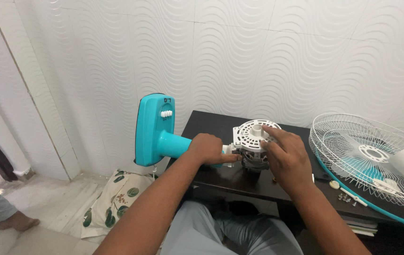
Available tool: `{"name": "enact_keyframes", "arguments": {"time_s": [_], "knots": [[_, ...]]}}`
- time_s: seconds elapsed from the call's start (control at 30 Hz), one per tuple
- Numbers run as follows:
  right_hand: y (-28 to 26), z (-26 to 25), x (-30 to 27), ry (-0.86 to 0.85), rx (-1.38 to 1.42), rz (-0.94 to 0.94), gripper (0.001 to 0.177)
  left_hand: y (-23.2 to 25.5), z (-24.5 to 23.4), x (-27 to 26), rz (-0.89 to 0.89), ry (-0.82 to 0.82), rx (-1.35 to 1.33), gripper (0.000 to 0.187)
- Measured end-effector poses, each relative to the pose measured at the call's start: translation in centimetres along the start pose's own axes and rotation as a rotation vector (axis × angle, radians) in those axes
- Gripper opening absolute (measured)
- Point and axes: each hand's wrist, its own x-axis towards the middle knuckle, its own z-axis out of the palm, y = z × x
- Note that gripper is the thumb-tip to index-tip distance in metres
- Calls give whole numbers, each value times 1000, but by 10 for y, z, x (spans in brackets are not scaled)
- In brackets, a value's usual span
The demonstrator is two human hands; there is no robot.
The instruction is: The person assembles a teal pedestal fan on a dark table. They attach the motor housing to the fan neck, secure it with a screwdriver, and then fit the white rear fan cover and the white fan blade onto the motor shaft.
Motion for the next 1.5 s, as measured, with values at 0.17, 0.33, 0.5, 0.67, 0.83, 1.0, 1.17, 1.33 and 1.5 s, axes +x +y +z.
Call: {"name": "enact_keyframes", "arguments": {"time_s": [0.17,0.33,0.5,0.67,0.83,1.0,1.17,1.33,1.5], "knots": [[-1,1,-16,-56,9,31,17,-1,3,2,14,-31,12,106],[1,5,-28,-121,5,78,21,-2,3,5,21,-68,32,108],[0,4,-40,-196,30,121,31,-4,4,6,20,-95,17,109],[7,7,-47,-180,89,200,44,-4,9,7,12,-120,35,107],[12,23,-55,-171,238,540,100,-7,11,7,34,-106,38,107],[6,44,-75,-178,361,677,119,-4,8,0,39,-29,35,105],[-1,55,-92,-136,430,752,119,2,5,-9,12,4,61,102],[-1,63,-96,-49,446,712,114,3,9,-11,26,36,41,81],[-1,63,-98,-37,308,609,98,4,20,-10,113,143,18,59]]}}
